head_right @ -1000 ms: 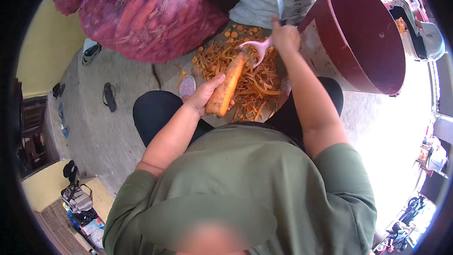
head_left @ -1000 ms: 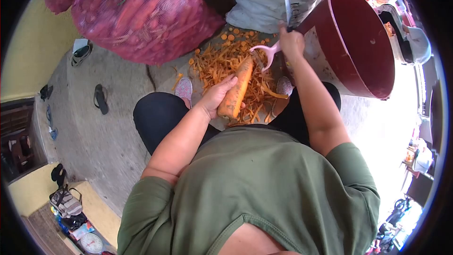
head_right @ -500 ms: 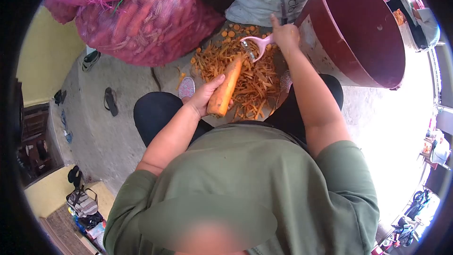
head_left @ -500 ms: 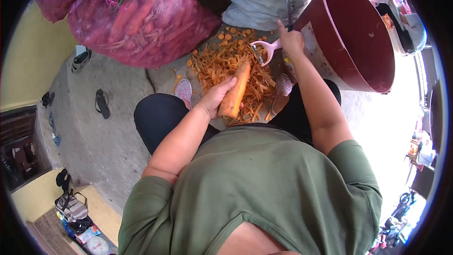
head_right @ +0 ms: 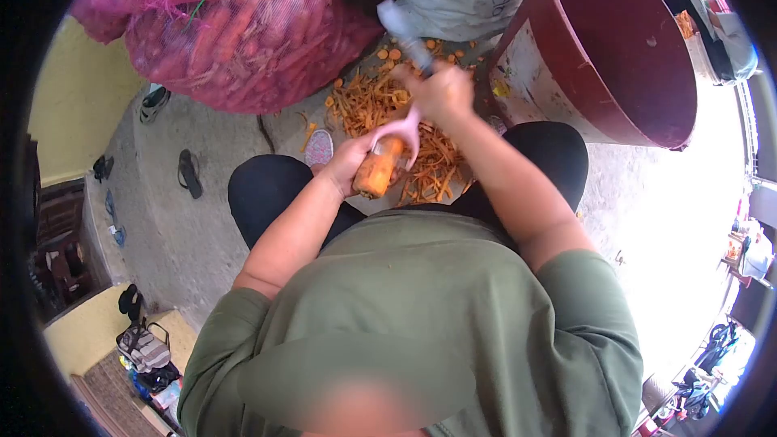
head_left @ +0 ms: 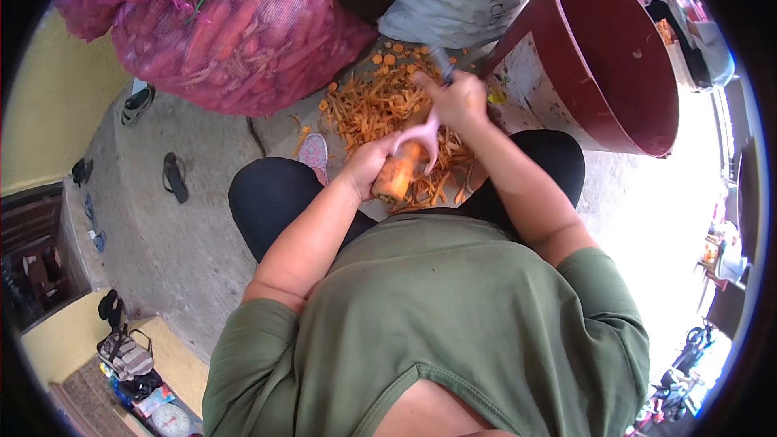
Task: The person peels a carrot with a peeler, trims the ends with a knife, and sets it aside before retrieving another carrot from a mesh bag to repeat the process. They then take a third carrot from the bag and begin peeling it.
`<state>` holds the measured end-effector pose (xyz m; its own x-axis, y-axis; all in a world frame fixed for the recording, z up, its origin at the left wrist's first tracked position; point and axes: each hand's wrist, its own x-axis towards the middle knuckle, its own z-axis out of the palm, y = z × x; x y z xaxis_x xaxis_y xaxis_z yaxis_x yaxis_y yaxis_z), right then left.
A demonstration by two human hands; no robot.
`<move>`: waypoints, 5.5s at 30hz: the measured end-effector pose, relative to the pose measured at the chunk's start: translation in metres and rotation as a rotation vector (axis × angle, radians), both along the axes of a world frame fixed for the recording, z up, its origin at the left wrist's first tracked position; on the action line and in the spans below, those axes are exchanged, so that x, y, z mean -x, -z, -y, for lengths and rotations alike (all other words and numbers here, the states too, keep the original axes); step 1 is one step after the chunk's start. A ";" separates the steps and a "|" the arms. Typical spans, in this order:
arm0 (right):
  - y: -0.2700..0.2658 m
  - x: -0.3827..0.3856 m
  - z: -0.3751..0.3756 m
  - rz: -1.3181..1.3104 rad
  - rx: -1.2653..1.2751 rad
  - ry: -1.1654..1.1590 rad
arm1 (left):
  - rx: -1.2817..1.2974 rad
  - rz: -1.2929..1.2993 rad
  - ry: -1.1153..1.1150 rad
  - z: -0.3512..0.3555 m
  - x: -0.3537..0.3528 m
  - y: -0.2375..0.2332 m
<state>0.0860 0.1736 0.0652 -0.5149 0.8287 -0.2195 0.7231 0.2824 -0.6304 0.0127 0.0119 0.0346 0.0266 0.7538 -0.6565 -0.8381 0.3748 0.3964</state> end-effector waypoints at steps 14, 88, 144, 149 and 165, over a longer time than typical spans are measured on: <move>0.024 0.002 -0.006 0.026 0.004 -0.025 | -0.015 -0.032 0.107 0.004 0.002 0.005; 0.024 -0.010 -0.047 -0.047 0.025 0.129 | 0.036 0.118 0.034 0.005 0.012 0.022; 0.008 -0.004 0.000 -0.112 0.139 -0.055 | 0.036 0.025 -0.045 -0.002 0.006 0.017; 0.029 0.000 0.006 -0.204 0.175 -0.098 | 0.053 0.056 -0.021 -0.001 0.011 0.032; 0.011 -0.001 0.019 -0.008 0.101 -0.254 | 0.000 0.098 0.007 0.001 0.007 0.037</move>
